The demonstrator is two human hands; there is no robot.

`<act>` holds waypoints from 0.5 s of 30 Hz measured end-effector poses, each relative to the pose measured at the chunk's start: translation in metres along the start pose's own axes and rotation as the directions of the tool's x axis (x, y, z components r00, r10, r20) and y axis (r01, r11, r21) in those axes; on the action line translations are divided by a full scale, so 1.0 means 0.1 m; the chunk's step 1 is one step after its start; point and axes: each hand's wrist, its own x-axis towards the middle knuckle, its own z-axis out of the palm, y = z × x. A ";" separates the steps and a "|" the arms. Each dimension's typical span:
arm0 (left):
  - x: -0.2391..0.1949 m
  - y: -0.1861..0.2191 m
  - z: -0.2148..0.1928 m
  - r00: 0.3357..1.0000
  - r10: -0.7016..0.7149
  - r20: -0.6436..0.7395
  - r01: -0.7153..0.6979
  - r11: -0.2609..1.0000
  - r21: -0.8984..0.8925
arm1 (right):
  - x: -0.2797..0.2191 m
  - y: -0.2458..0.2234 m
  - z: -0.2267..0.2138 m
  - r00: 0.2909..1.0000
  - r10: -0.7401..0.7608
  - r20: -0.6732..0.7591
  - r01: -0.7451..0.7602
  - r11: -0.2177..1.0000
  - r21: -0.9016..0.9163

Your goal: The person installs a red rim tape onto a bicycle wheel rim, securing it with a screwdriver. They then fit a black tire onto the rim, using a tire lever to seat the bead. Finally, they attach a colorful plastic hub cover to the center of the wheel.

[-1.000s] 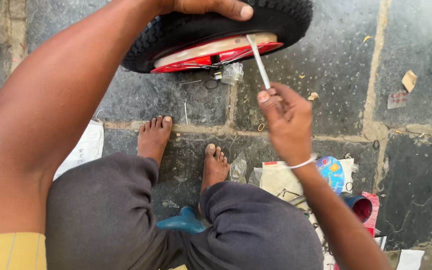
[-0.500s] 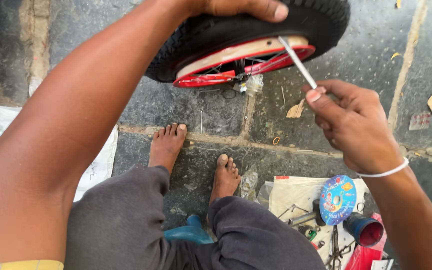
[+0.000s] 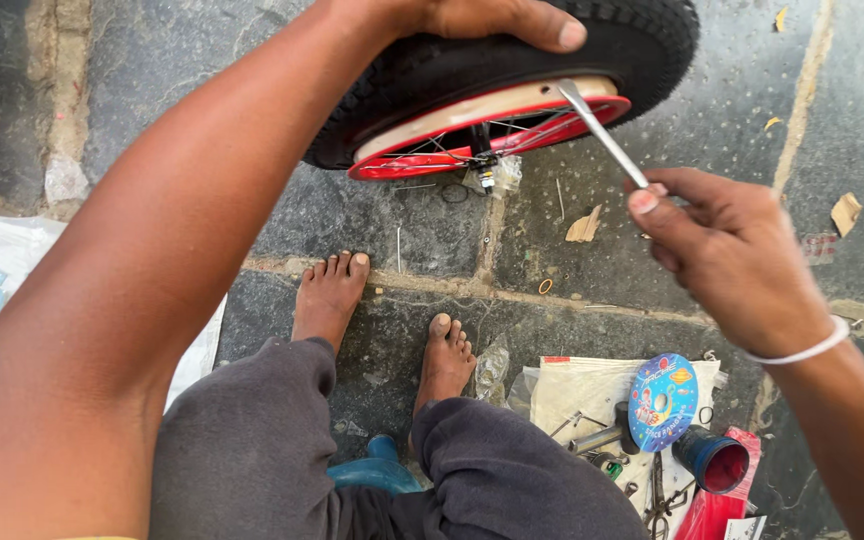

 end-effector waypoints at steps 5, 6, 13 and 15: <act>-0.02 -0.09 -0.07 0.996 0.084 -0.019 -0.085 0.990 -0.113 | 0.07 0.10 0.11 0.997 -0.073 -0.038 0.074 0.997 0.011; -0.03 -0.11 -0.07 0.998 0.056 -0.023 -0.058 0.994 -0.095 | 0.08 0.14 0.12 0.998 -0.050 -0.035 0.050 0.999 -0.001; -0.02 -0.09 0.01 0.999 0.038 -0.028 -0.042 0.991 -0.130 | 0.14 0.03 -0.13 0.999 0.022 0.035 -0.019 0.996 -0.084; -0.02 -0.09 0.01 1.000 -0.002 -0.024 -0.002 0.990 -0.139 | 0.12 -0.07 -0.06 0.998 0.061 0.017 -0.059 0.993 -0.100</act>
